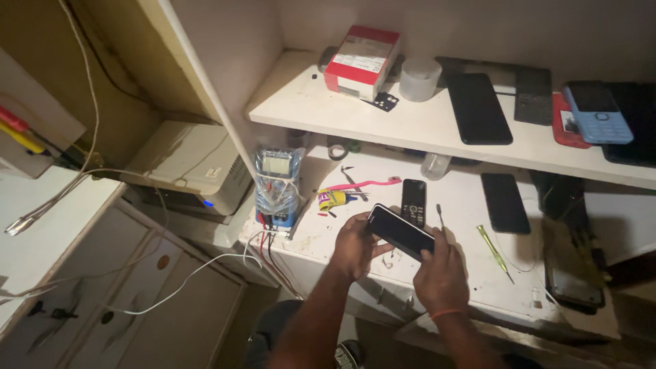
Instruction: The person holds a smartphone in one hand and uses a small metal pry tool to work around the edge of the device, prying at the seam between the screen and body. They reposition the phone repeatedly and continue prying along its edges over the workbench.
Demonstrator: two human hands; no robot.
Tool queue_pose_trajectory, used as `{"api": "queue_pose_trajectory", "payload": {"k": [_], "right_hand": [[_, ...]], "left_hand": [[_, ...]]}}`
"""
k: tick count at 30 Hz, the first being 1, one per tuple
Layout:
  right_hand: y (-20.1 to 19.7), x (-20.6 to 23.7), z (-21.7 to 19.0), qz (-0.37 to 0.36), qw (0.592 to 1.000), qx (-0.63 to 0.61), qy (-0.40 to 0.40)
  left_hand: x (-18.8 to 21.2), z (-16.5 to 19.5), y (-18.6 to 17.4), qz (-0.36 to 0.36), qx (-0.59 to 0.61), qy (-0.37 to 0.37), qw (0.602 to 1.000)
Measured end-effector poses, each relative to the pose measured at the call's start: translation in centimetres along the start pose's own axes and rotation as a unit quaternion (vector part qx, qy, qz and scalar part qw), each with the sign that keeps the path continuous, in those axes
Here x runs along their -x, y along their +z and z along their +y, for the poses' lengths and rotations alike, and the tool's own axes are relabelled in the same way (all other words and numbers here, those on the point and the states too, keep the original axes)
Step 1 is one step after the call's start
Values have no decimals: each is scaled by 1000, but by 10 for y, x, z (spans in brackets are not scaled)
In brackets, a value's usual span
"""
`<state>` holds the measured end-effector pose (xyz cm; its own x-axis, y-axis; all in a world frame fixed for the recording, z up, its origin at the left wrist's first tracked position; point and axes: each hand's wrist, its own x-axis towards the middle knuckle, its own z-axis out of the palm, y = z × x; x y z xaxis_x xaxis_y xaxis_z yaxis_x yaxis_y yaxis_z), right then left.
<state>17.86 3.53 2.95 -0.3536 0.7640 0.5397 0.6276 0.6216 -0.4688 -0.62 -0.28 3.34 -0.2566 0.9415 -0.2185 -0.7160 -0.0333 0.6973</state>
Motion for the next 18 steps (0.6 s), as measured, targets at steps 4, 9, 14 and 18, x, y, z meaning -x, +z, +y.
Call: {"api": "queue_pose_trajectory", "payload": {"k": [4, 9, 14, 18], "right_hand": [[1, 0, 1, -41, 998, 12, 51], [2, -2, 3, -37, 999, 3, 39], [0, 1, 0, 10, 1000, -8, -13], [1, 0, 0, 7, 1000, 3, 10]], "left_hand": [[-1, -1, 0, 26, 7, -1, 1000], [-2, -3, 1, 45, 9, -5, 999], [-1, -3, -3, -16, 16, 7, 1000], [-2, -3, -2, 39, 19, -2, 999]]}}
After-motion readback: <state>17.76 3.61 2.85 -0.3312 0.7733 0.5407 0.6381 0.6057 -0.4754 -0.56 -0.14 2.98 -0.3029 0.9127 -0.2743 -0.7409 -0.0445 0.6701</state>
